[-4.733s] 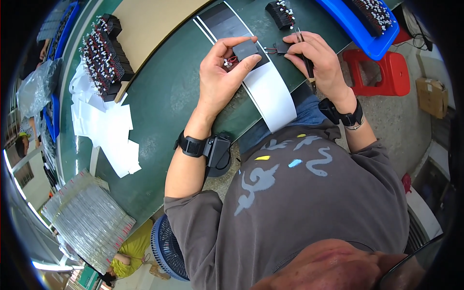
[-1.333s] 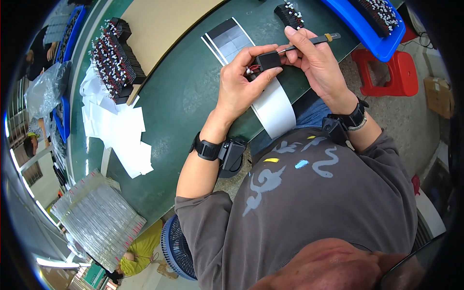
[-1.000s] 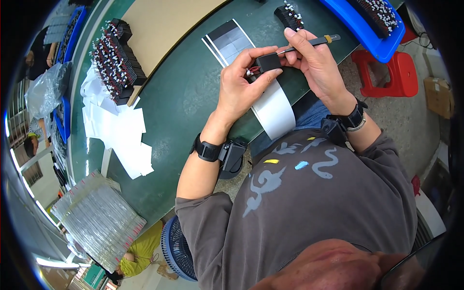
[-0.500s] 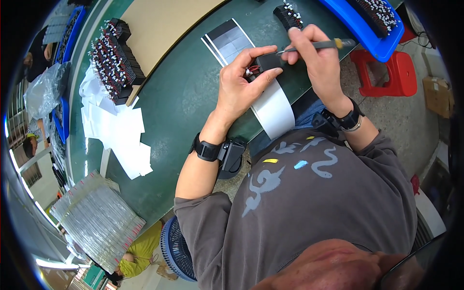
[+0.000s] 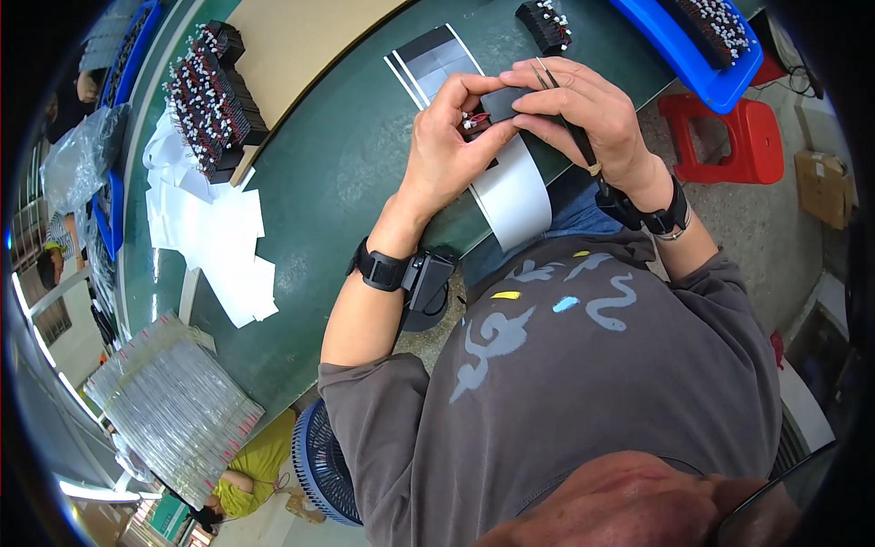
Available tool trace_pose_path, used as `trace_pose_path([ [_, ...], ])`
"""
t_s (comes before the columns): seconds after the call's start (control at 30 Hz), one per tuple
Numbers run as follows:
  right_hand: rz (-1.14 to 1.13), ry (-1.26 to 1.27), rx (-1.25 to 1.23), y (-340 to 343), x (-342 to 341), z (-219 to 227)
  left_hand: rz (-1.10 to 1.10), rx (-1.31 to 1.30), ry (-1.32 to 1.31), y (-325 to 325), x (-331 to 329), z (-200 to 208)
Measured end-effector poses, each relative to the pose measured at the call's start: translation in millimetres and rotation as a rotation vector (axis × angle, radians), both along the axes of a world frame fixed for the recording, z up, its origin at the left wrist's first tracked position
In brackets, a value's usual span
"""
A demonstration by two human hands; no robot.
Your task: The person picks up a small black component and places it onto a white strip, using tweezers to press down the wires. They repeat this process for several components before setting the strip aside and starting a new one.
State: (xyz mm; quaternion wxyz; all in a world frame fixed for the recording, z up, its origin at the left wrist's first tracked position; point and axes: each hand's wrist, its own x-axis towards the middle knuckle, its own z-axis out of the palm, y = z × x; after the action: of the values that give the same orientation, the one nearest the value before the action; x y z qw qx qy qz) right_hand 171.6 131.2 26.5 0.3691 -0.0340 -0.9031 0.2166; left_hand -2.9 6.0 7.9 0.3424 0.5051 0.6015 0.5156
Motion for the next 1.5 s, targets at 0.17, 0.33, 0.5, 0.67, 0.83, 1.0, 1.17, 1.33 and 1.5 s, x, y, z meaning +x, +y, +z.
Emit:
trace_pose_path([
  [0.17, 0.023, 0.047, -0.157, -1, 8, 0, -0.056, -0.005, -0.113, 0, 3, 6],
  [0.33, -0.152, 0.046, -0.269, 4, 31, -7, -0.042, 0.045, -0.247, 4, 6, 2],
  [0.5, -0.258, -0.103, -0.019, 16, 35, -18, -0.049, -0.021, -0.22, 2, 2, 6],
  [0.67, -0.304, 0.0, -0.157, 19, 52, -15, 0.026, 0.116, -0.345, 6, 4, 0],
  [0.83, -0.247, 0.231, -0.996, 9, 61, -3, 0.103, 0.112, -0.343, 3, -1, -3],
  [1.0, 0.05, -0.145, -1.4, -19, 39, 4, 0.104, 0.029, -0.26, 6, -5, -10],
  [1.17, -0.04, -0.231, -1.129, -39, 9, 2, 0.116, 0.098, -0.339, 9, -2, -13],
  [1.33, -0.191, -0.221, -0.812, -51, -6, -9, 0.116, 0.098, -0.31, 9, -3, -16],
  [1.5, -0.265, -0.249, -0.674, -57, -11, -12, 0.132, 0.075, -0.207, 8, -3, -14],
])
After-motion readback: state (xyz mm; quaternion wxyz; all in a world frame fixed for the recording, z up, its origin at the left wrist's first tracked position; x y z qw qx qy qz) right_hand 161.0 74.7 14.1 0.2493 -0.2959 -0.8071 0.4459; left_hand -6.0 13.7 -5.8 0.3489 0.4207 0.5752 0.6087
